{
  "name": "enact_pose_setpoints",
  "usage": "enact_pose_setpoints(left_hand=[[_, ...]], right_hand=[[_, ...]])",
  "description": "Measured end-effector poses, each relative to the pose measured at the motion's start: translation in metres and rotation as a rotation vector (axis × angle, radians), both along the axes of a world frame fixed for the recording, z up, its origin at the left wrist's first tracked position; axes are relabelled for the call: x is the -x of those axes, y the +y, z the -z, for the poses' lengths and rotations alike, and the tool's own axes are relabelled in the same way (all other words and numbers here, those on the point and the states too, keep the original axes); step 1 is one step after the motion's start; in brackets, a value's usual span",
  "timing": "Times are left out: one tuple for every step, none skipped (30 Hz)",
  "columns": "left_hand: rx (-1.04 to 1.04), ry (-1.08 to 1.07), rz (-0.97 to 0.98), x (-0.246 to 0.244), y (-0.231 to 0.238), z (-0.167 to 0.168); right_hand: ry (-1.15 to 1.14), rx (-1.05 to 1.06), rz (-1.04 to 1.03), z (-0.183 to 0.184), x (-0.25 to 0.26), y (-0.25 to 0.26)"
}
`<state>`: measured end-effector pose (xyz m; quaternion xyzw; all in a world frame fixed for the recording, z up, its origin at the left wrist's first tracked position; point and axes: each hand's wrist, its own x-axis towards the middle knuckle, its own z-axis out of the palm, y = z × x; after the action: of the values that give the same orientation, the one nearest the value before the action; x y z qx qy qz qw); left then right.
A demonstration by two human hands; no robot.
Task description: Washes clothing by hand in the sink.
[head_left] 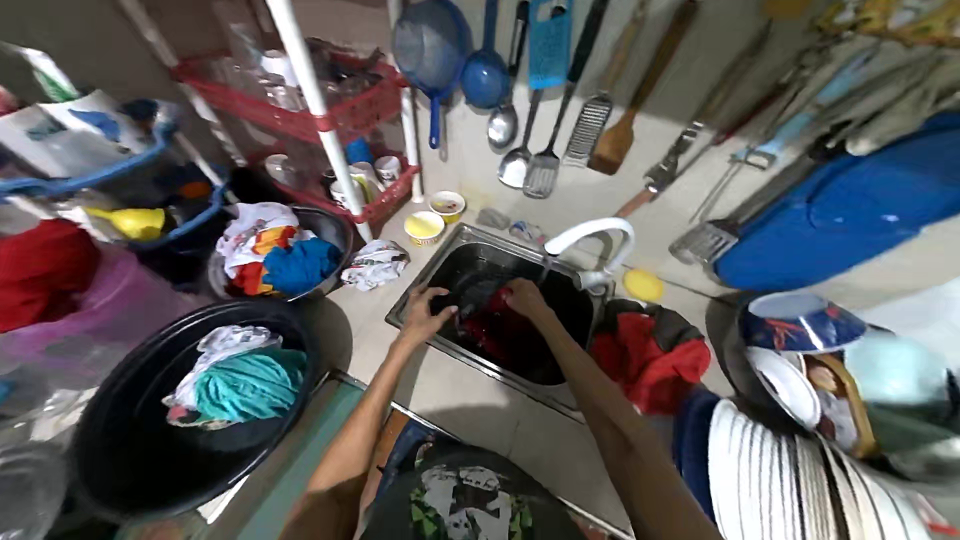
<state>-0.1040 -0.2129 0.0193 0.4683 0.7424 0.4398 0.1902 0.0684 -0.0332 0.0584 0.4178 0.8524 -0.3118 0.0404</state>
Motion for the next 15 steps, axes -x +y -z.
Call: enact_pose_setpoints(left_hand=[[0.062,-0.063,0.066,-0.009,0.015,0.007],[0.132,-0.121,0.117,-0.018,0.027,0.013],[0.184,-0.166,0.158,-0.025,0.039,0.018],[0.218,-0.188,0.192,-0.031,0.05,0.023],[0.237,-0.197,0.227,-0.036,0.06,0.026],[0.246,-0.202,0.253,-0.039,0.068,0.029],[0.248,-0.204,0.271,-0.041,0.076,0.031],[0.241,-0.213,0.278,-0.041,0.082,0.031],[0.224,-0.226,0.276,-0.04,0.087,0.031],[0.206,-0.238,0.264,-0.039,0.091,0.026],[0.192,-0.246,0.251,-0.038,0.092,0.019],[0.18,-0.247,0.242,-0.036,0.093,0.009],[0.162,-0.236,0.232,-0.035,0.092,-0.003],[0.135,-0.217,0.225,-0.035,0.091,-0.016],[0.097,-0.195,0.229,-0.033,0.091,-0.027]], right_hand=[[-0.009,-0.052,0.015,-0.015,0.003,-0.003],[-0.018,-0.102,0.028,-0.032,0.007,-0.009],[-0.028,-0.14,0.031,-0.052,0.009,-0.015],[-0.04,-0.179,0.017,-0.069,0.011,-0.018],[-0.037,-0.224,0.011,-0.083,0.013,-0.018],[-0.017,-0.267,0.012,-0.096,0.014,-0.018],[0.007,-0.311,0.02,-0.109,0.014,-0.018],[0.046,-0.345,0.038,-0.12,0.012,-0.018],[0.098,-0.368,0.059,-0.131,0.009,-0.019],[0.156,-0.391,0.08,-0.141,0.005,-0.021],[0.225,-0.41,0.102,-0.15,0.001,-0.022],[0.299,-0.432,0.128,-0.158,-0.003,-0.023],[0.384,-0.457,0.16,-0.165,-0.006,-0.024],[0.473,-0.484,0.193,-0.172,-0.01,-0.023],[0.568,-0.509,0.22,-0.178,-0.014,-0.021]])
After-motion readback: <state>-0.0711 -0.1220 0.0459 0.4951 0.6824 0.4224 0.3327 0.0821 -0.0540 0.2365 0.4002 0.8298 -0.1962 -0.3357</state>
